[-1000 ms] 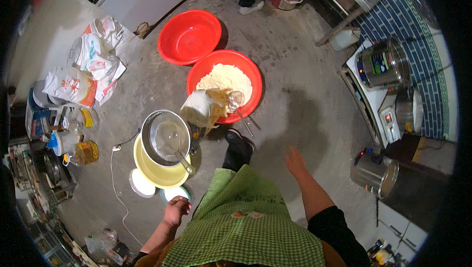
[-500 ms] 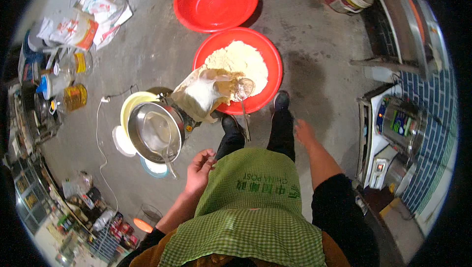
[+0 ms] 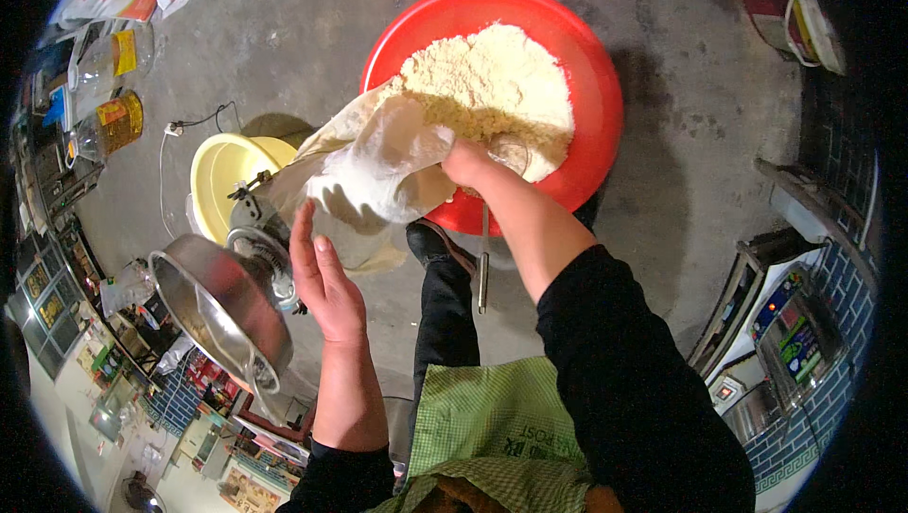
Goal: The person pours water into a grain mill containing yellow grains, then operates the mill to grind the contents into a white paste. They collect the paste in a red basin, add water, and stir the mixture with a ladle. The person then transfers the mixture back into the mill for further processing.
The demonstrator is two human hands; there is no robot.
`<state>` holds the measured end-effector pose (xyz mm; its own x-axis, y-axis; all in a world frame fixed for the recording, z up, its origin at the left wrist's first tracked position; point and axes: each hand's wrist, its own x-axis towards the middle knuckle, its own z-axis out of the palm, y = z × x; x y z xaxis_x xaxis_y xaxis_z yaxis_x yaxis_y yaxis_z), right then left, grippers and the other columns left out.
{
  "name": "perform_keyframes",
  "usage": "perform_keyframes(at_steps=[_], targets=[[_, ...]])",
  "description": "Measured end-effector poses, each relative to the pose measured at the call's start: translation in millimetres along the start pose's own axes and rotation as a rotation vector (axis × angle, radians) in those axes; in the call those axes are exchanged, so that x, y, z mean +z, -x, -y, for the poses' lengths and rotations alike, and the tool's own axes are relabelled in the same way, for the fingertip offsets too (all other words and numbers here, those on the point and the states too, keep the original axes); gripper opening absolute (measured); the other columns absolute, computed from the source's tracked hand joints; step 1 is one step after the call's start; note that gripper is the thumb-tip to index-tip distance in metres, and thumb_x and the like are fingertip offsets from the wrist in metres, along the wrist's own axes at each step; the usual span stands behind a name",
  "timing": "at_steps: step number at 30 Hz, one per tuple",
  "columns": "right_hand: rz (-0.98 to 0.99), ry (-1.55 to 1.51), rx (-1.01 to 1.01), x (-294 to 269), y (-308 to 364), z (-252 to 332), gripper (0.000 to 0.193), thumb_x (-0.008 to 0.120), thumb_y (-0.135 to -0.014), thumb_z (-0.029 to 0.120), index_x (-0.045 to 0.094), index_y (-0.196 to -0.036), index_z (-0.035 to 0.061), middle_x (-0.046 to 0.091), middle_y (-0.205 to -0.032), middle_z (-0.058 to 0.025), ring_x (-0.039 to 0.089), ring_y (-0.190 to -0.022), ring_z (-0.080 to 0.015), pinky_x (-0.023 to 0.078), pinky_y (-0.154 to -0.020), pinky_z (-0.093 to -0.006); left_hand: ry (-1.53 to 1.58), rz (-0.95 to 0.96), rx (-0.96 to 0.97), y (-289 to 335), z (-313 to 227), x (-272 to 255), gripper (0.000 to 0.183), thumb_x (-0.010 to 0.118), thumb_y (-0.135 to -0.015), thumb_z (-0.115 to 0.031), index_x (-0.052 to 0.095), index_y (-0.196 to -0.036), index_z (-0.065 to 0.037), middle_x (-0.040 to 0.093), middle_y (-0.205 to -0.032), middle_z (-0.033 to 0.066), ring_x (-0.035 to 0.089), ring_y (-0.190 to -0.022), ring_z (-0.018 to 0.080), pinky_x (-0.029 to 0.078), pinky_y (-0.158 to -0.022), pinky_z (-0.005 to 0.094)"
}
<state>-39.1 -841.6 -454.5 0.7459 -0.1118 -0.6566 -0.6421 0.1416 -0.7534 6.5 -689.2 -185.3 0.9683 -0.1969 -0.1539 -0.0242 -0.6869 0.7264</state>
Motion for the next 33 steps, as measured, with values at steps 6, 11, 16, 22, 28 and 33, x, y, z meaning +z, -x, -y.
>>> perform_keyframes(at_steps=[6, 11, 16, 22, 28, 33], targets=[[0.165, -0.846, 0.363, 35, -38, 22, 0.028, 0.050, -0.094, 0.024, 0.062, -0.108, 0.0027, 0.067, -0.105, -0.0122, 0.065, -0.091, -0.0246, 0.053, -0.079, -0.0403, -0.223, 0.032, 0.213, -40, 41, 24, 0.039, 0.045, -0.097, -0.020, 0.050, -0.128, 0.003, 0.051, -0.133, 0.0214, 0.041, -0.129, 0.0383, 0.028, -0.109, 0.0440], [0.456, -1.281, 0.198, 1, 16, 42, 0.031, 0.056, -0.092, 0.024, 0.062, -0.111, 0.0007, 0.067, -0.107, -0.0144, 0.066, -0.095, -0.0235, 0.056, -0.083, -0.0388, -0.333, 0.026, 0.318, -46, 52, 26, 0.041, 0.046, -0.095, -0.023, 0.051, -0.126, 0.003, 0.051, -0.132, 0.0222, 0.045, -0.124, 0.0395, 0.030, -0.107, 0.0460], [0.669, -0.968, 0.295, 15, 7, 17, 0.036, 0.064, -0.088, 0.018, 0.058, -0.119, 0.0005, 0.064, -0.114, -0.0128, 0.064, -0.099, -0.0224, 0.054, -0.087, -0.0365, -0.354, 0.026, 0.307, -46, 53, 28, 0.041, 0.044, -0.096, -0.025, 0.053, -0.125, 0.003, 0.051, -0.132, 0.0221, 0.046, -0.122, 0.0378, 0.031, -0.105, 0.0447], [0.647, -1.064, 0.238, 29, 0, -9, 0.037, 0.062, -0.089, 0.018, 0.056, -0.121, 0.0009, 0.063, -0.117, -0.0128, 0.062, -0.103, -0.0227, 0.051, -0.090, -0.0370, -0.404, 0.063, 0.302, -47, 52, 26, 0.043, 0.040, -0.098, -0.026, 0.051, -0.127, 0.004, 0.049, -0.133, 0.0233, 0.047, -0.123, 0.0353, 0.032, -0.105, 0.0417], [0.564, -1.080, 0.218, 44, 1, -8, 0.038, 0.061, -0.090, 0.018, 0.055, -0.123, 0.0013, 0.061, -0.119, -0.0128, 0.060, -0.107, -0.0230, 0.049, -0.093, -0.0375, -0.316, 0.031, 0.262, -45, 53, 30, 0.043, 0.044, -0.096, -0.026, 0.052, -0.123, 0.006, 0.052, -0.129, 0.0235, 0.047, -0.120, 0.0390, 0.032, -0.104, 0.0455], [0.521, -1.067, 0.179, 47, 8, -6, 0.039, 0.060, -0.090, 0.019, 0.054, -0.124, 0.0016, 0.059, -0.122, -0.0128, 0.058, -0.110, -0.0232, 0.047, -0.096, -0.0379, -0.302, 0.045, 0.272, -45, 53, 29, 0.043, 0.044, -0.096, -0.025, 0.051, -0.124, 0.006, 0.052, -0.128, 0.0245, 0.048, -0.118, 0.0391, 0.032, -0.103, 0.0448]])
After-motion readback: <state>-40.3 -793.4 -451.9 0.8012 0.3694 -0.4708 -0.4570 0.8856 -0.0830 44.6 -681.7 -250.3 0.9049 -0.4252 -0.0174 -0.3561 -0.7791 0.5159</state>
